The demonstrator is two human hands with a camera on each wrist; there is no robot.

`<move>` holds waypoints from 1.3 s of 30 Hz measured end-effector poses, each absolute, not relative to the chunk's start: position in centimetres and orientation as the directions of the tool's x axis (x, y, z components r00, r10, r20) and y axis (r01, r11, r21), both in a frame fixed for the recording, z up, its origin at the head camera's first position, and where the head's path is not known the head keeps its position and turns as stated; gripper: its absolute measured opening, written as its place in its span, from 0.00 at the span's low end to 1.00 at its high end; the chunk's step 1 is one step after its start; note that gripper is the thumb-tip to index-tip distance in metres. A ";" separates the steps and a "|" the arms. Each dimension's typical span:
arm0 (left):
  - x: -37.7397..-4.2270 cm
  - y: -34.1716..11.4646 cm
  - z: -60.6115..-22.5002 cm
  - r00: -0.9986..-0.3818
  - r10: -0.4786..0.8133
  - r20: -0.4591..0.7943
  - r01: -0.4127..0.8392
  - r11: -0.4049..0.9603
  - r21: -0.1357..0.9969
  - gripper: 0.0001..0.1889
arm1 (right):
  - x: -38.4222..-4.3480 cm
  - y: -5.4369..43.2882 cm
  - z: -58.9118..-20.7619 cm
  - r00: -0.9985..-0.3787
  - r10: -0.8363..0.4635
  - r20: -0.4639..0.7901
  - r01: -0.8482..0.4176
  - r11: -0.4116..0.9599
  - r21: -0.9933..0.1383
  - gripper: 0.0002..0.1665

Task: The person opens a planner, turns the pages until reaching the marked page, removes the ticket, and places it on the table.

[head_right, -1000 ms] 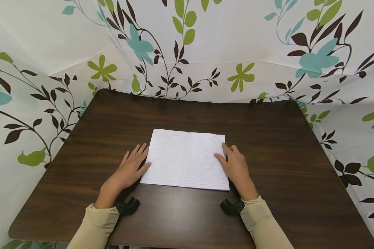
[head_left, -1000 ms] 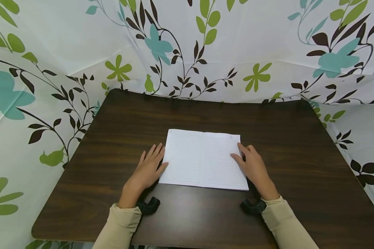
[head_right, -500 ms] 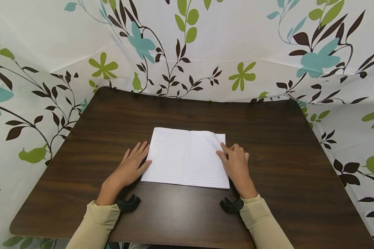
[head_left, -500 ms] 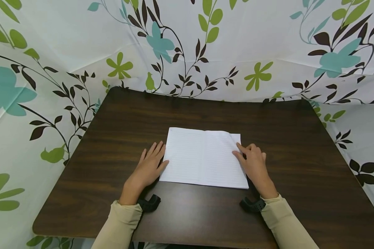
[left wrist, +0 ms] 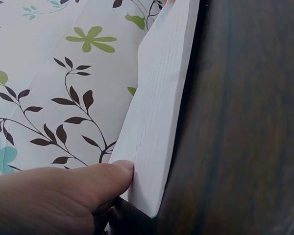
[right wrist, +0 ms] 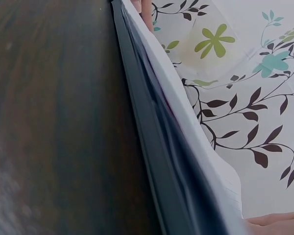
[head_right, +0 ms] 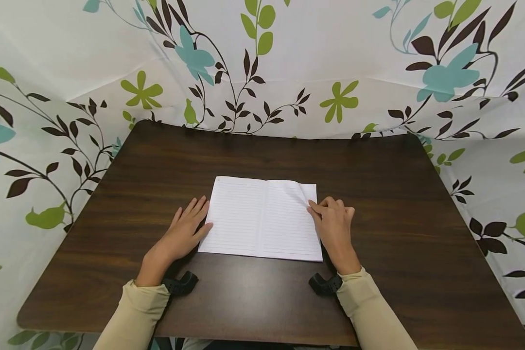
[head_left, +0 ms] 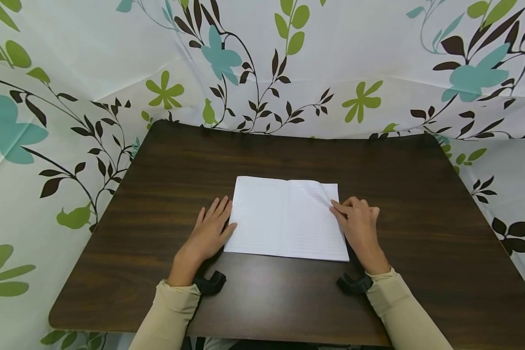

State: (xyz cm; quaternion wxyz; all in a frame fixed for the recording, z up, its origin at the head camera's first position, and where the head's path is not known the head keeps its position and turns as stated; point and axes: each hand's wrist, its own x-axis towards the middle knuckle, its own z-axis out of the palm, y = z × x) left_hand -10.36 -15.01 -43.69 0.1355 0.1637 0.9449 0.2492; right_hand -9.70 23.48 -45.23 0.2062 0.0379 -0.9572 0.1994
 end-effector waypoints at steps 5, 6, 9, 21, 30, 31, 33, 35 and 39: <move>-10.4 -14.9 -43.6 -0.910 0.377 -0.175 0.243 0.825 0.511 0.37 | -9.7 23.5 -45.1 -0.906 0.009 0.423 -0.157 0.922 -0.355 0.16; -10.4 -14.9 -43.5 -0.910 0.376 -0.176 0.242 0.825 0.511 0.37 | -9.7 23.5 -45.2 -0.908 0.013 0.420 -0.154 0.920 -0.361 0.16; -10.3 -14.9 -43.5 -0.909 0.375 -0.183 0.236 0.823 0.517 0.37 | -9.6 23.5 -45.2 -0.915 0.029 0.403 -0.142 0.912 -0.386 0.14; -10.2 -14.9 -43.5 -0.912 0.371 -0.178 0.236 0.826 0.512 0.37 | -9.6 23.3 -44.9 -0.914 0.060 0.401 -0.105 0.920 -0.377 0.13; -10.2 -14.9 -43.8 -0.907 0.379 -0.184 0.240 0.825 0.512 0.37 | -9.6 24.0 -44.8 -0.960 0.171 0.220 -0.012 0.762 -0.647 0.24; -10.2 -14.8 -43.9 -0.907 0.380 -0.182 0.241 0.823 0.514 0.37 | -9.6 24.2 -44.6 -0.968 0.183 0.172 0.016 0.729 -0.685 0.28; -10.1 -14.8 -43.9 -0.907 0.380 -0.181 0.241 0.822 0.516 0.37 | -9.6 24.5 -44.2 -0.978 0.194 0.076 0.073 0.659 -0.749 0.34; -10.2 -14.9 -44.0 -0.907 0.380 -0.182 0.240 0.822 0.516 0.37 | -9.5 24.8 -43.8 -0.982 0.190 0.000 0.119 0.614 -0.780 0.38; -10.4 -14.9 -44.0 -0.909 0.377 -0.179 0.239 0.822 0.517 0.37 | -9.8 25.1 -43.2 -0.983 0.160 -0.093 0.169 0.571 -0.804 0.36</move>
